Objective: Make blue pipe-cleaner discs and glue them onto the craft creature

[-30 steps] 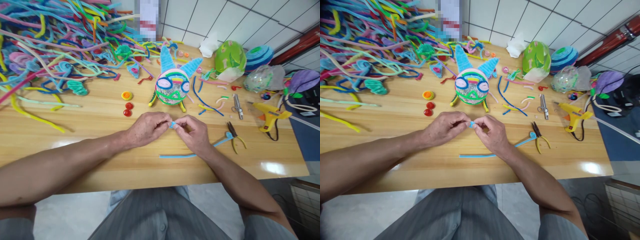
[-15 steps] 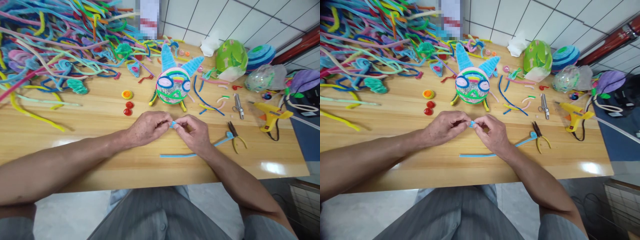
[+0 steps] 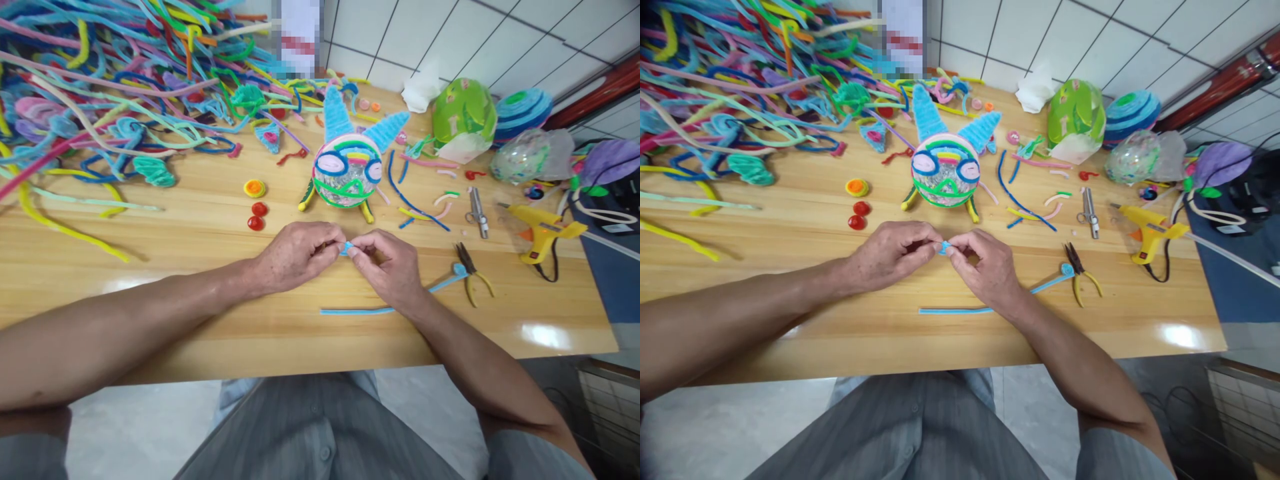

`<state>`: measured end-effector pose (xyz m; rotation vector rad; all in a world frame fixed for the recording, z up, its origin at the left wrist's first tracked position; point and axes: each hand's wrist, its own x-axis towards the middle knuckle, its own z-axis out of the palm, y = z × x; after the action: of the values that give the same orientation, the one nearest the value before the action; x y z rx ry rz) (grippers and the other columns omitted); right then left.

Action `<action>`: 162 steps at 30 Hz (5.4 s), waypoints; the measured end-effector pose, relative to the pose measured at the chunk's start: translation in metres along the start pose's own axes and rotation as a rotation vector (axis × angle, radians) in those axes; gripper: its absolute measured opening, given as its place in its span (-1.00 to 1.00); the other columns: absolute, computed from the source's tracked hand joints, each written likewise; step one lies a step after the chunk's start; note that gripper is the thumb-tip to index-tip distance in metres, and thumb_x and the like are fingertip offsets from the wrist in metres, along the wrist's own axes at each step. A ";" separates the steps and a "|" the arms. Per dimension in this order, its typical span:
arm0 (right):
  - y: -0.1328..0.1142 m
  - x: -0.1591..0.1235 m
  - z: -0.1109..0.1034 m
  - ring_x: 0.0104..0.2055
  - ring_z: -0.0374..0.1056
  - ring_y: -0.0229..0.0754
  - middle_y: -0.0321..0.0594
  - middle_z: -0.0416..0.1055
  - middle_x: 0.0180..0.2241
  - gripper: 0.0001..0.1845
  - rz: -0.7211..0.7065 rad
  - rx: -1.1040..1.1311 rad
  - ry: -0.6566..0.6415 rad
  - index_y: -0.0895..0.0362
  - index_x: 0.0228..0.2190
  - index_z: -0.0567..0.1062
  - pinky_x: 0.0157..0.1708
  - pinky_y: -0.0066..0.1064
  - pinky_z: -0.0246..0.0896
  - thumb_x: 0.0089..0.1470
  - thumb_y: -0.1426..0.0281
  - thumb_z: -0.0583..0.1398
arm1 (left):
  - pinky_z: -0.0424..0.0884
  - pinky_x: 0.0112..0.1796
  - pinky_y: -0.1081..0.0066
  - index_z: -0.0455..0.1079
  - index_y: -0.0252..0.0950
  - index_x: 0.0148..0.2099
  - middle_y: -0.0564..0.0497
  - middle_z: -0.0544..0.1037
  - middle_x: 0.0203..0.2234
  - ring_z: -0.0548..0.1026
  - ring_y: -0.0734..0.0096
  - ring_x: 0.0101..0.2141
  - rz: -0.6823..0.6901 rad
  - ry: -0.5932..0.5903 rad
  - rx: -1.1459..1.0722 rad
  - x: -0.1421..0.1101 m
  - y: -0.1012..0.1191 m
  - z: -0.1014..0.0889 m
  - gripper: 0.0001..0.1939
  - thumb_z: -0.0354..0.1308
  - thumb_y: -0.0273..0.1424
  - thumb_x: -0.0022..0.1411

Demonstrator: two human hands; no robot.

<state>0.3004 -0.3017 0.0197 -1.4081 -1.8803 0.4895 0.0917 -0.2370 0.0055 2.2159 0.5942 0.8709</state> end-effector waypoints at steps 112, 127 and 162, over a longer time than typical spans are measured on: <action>0.001 0.000 -0.001 -0.43 0.39 -0.26 -0.32 0.49 -0.47 -0.91 -0.085 0.017 0.015 0.07 -0.36 0.55 -0.39 -0.40 0.27 0.23 0.44 0.27 | 0.33 -0.38 0.52 0.48 -0.31 -0.22 0.05 0.60 -0.44 0.50 0.51 -0.45 0.002 0.025 -0.004 -0.001 0.000 0.002 -0.84 0.10 -0.47 0.42; 0.000 0.000 0.000 -0.42 0.40 -0.25 -0.30 0.49 -0.47 -0.92 -0.045 -0.006 0.012 0.06 -0.37 0.54 -0.38 -0.40 0.30 0.21 0.42 0.28 | 0.34 -0.37 0.52 0.49 -0.30 -0.22 0.03 0.62 -0.42 0.52 0.49 -0.44 -0.001 0.029 -0.014 -0.001 0.000 0.002 -0.85 0.11 -0.48 0.41; 0.000 -0.001 0.000 -0.41 0.42 -0.22 -0.28 0.49 -0.46 -0.87 -0.067 -0.045 -0.008 0.04 -0.38 0.54 -0.37 -0.35 0.31 0.25 0.37 0.25 | 0.34 -0.38 0.52 0.48 -0.30 -0.21 0.04 0.60 -0.43 0.50 0.50 -0.45 -0.004 0.026 -0.015 -0.001 0.000 0.002 -0.86 0.11 -0.47 0.41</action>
<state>0.3004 -0.3026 0.0197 -1.3696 -1.9486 0.4227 0.0921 -0.2382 0.0040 2.1919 0.6019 0.9002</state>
